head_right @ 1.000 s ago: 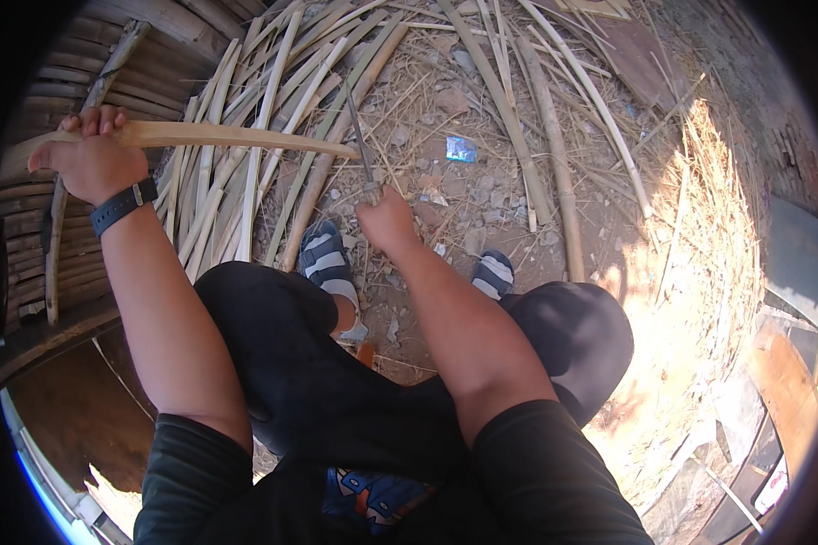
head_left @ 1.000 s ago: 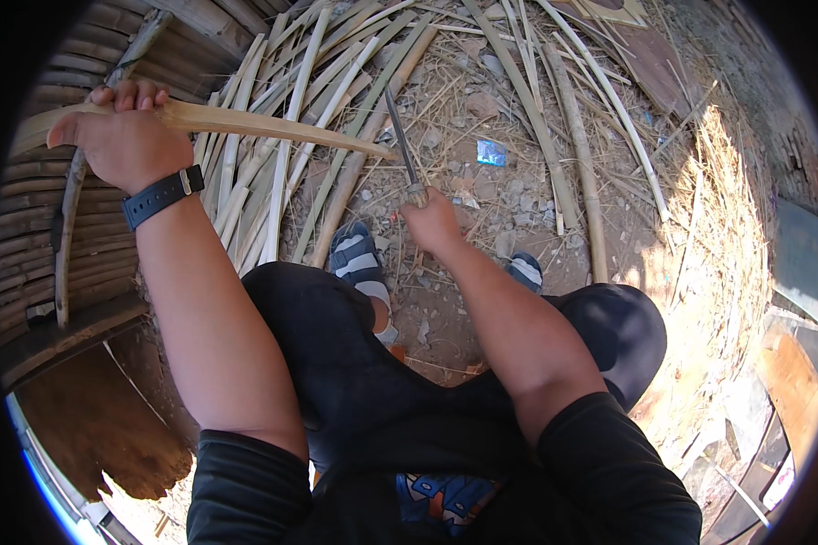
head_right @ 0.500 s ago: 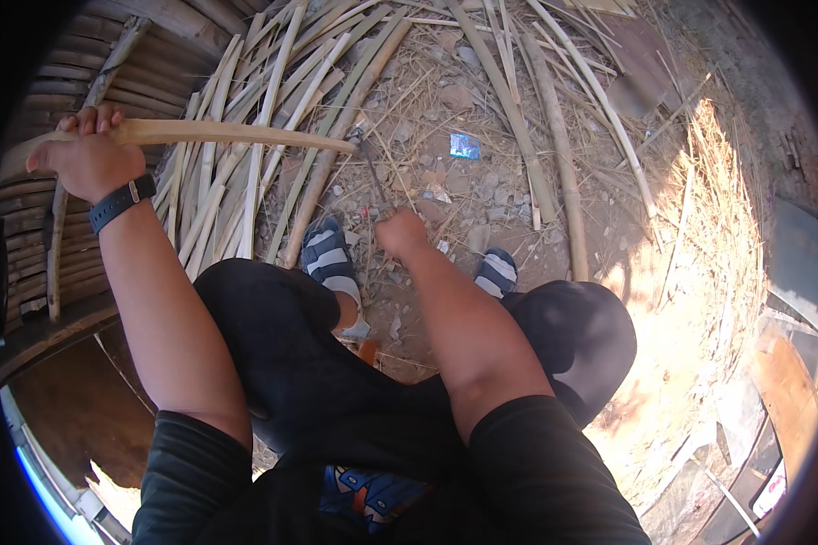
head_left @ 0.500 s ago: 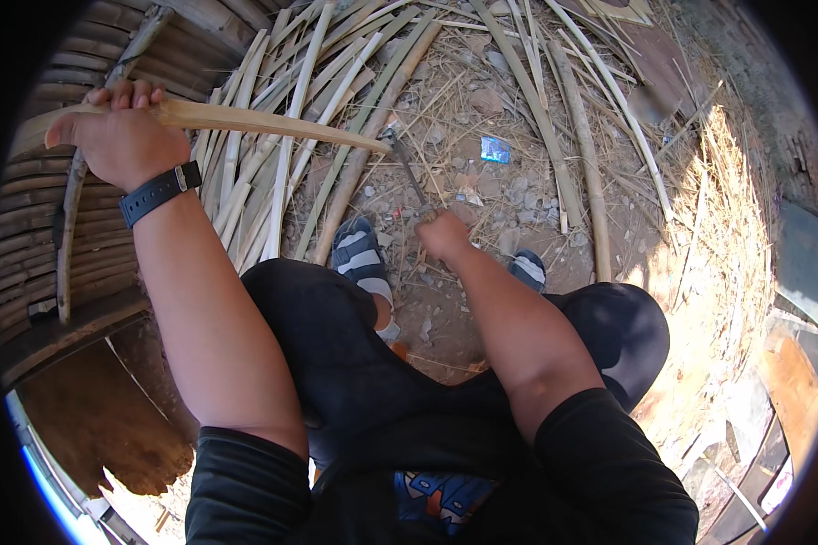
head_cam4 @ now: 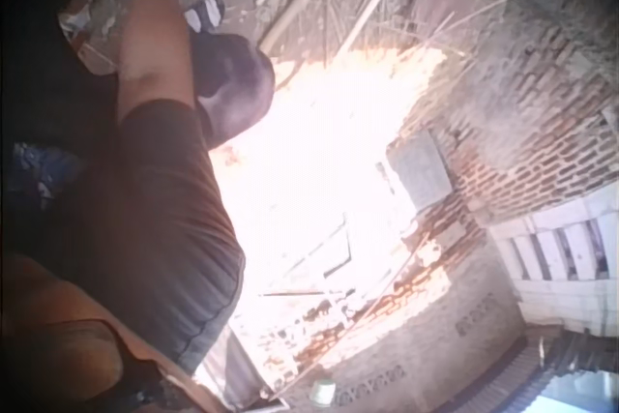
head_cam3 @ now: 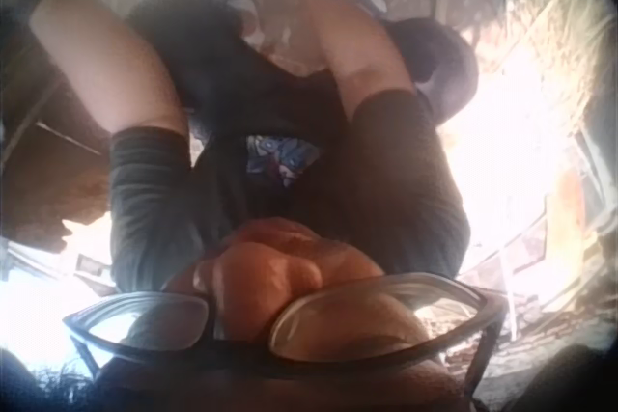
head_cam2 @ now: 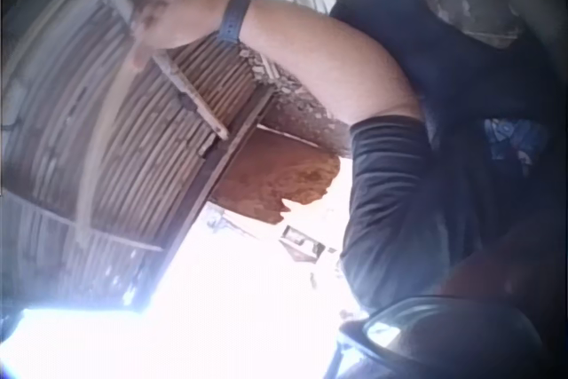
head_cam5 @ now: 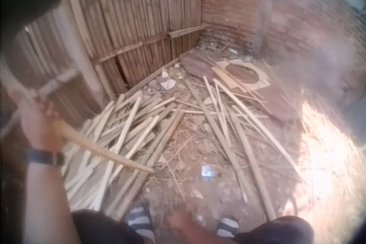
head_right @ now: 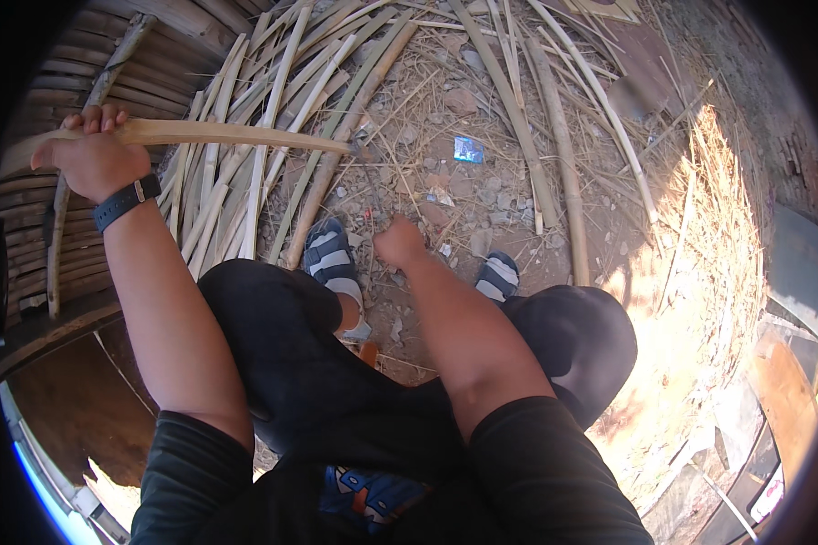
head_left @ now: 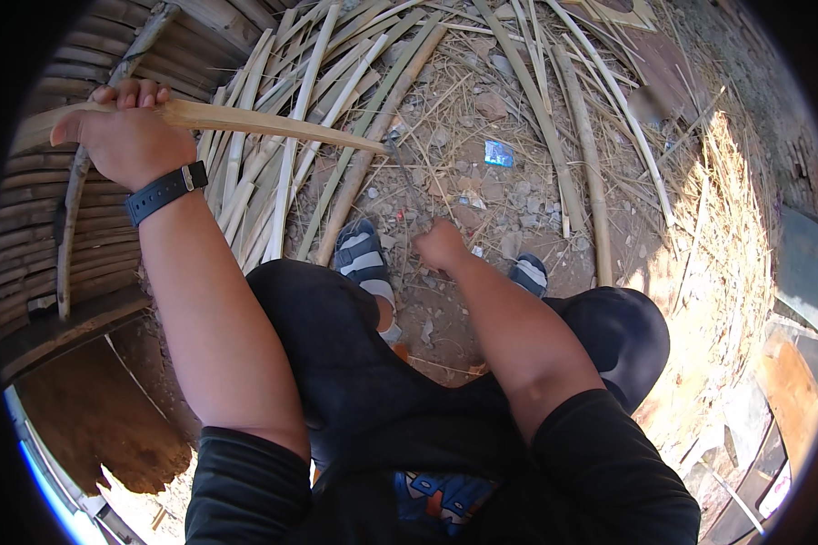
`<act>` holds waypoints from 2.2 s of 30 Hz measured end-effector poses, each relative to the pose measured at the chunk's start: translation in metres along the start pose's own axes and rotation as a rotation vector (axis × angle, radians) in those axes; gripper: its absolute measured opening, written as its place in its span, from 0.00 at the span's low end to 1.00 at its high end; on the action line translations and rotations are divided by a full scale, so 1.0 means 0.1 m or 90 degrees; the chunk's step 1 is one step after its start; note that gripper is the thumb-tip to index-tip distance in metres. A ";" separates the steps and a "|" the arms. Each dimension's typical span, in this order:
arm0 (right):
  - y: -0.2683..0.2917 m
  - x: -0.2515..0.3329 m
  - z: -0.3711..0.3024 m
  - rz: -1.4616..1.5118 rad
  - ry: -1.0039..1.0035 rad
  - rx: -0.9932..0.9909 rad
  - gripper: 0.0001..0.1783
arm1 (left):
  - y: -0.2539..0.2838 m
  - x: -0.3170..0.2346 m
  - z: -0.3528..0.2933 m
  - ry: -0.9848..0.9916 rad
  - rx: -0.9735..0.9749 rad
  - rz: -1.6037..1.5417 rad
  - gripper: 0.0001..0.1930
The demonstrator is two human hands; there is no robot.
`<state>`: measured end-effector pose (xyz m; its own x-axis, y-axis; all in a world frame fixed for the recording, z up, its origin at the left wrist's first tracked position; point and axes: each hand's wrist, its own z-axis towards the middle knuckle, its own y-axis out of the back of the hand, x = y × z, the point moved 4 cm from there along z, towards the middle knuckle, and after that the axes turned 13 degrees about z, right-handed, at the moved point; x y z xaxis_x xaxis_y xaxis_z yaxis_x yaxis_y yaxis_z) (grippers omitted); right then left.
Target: The person splits long bamboo poles into thin strips using a machete. They hold the bamboo with one hand and strike it with the machete to separate the strips, then gather the finished pieces.
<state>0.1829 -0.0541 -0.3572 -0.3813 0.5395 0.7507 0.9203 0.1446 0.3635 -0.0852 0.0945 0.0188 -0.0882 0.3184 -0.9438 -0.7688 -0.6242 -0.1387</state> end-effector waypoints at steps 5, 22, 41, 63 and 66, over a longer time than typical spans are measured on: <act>0.18 0.51 -0.05 0.188 -0.003 -0.102 0.22 | 0.03 0.04 0.01 0.002 0.014 -0.018 0.38; 0.18 0.48 -0.16 0.188 -0.198 0.057 0.22 | 0.07 0.04 0.00 0.026 0.009 -0.039 0.39; 0.01 0.34 -0.07 0.165 -0.026 -0.003 0.25 | 0.00 0.07 0.03 0.001 0.189 -0.072 0.40; 0.60 0.57 0.09 0.241 0.048 -0.246 0.30 | -0.37 0.12 -0.31 0.074 0.363 -0.171 0.20; 0.51 0.74 -0.33 0.227 0.047 -0.141 0.32 | -0.31 0.15 -0.27 0.076 0.372 -0.168 0.20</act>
<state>0.1984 -0.0345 -0.2650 -0.0550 0.4612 0.8856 0.9578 -0.2263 0.1774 -0.0451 0.0992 0.0012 0.1961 0.3051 -0.9319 -0.9757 -0.0339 -0.2164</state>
